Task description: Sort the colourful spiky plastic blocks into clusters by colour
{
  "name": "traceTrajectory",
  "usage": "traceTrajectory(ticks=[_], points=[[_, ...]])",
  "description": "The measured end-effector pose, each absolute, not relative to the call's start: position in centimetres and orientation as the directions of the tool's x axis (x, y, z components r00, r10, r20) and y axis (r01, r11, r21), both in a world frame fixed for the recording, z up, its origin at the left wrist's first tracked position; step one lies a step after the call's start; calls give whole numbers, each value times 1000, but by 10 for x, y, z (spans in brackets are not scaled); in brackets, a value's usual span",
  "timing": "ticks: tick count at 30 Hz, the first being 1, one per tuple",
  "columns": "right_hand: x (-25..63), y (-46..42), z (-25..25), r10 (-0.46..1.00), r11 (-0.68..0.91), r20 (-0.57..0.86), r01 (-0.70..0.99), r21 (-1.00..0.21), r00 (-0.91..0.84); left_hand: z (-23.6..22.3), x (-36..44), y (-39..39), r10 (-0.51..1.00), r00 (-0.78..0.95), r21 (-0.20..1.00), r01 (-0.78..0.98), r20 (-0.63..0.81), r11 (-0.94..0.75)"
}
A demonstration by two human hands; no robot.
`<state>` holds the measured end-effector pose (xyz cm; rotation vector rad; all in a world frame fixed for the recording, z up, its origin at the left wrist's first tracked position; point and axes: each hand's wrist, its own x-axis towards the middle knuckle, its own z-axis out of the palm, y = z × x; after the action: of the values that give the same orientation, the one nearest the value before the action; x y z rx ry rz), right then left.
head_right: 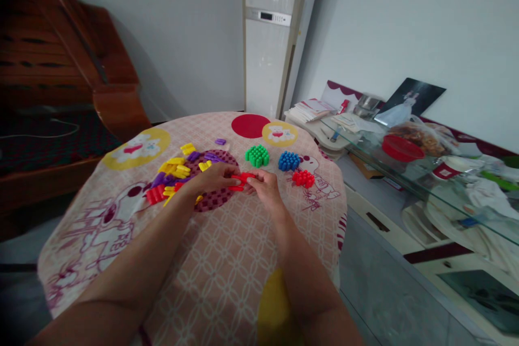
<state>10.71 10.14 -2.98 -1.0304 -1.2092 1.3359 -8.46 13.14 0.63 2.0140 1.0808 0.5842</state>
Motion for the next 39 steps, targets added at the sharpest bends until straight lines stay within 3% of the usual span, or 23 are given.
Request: traceTrajectory(ticks=[6,12,15,19,22,33,36,39], points=[[133,104,-14,994,100,99,-21,-995,35,2,-91,138,874,483,780,524,59,-342],[196,105,2,894,119,253,349,-930,369,0,-87,138,866,497,824,469,52,-318],[223,102,4,845,-23,298,587,-809,444,-1,-86,138,867,495,823,470,53,-319],[242,98,2,807,-246,354,814,-527,473,-2,-85,139,868,493,803,494,58,-334],[246,99,-3,821,-297,316,829,-475,476,-4,-83,139,861,505,792,505,52,-344],[235,104,-8,816,-252,315,789,-561,484,-12,-74,137,855,519,874,418,-5,-249],[224,101,0,803,-146,401,798,-585,440,-9,-69,133,834,550,923,341,-41,-179],[198,98,2,885,90,395,743,-663,246,-5,-63,128,817,575,948,282,-44,-148]])
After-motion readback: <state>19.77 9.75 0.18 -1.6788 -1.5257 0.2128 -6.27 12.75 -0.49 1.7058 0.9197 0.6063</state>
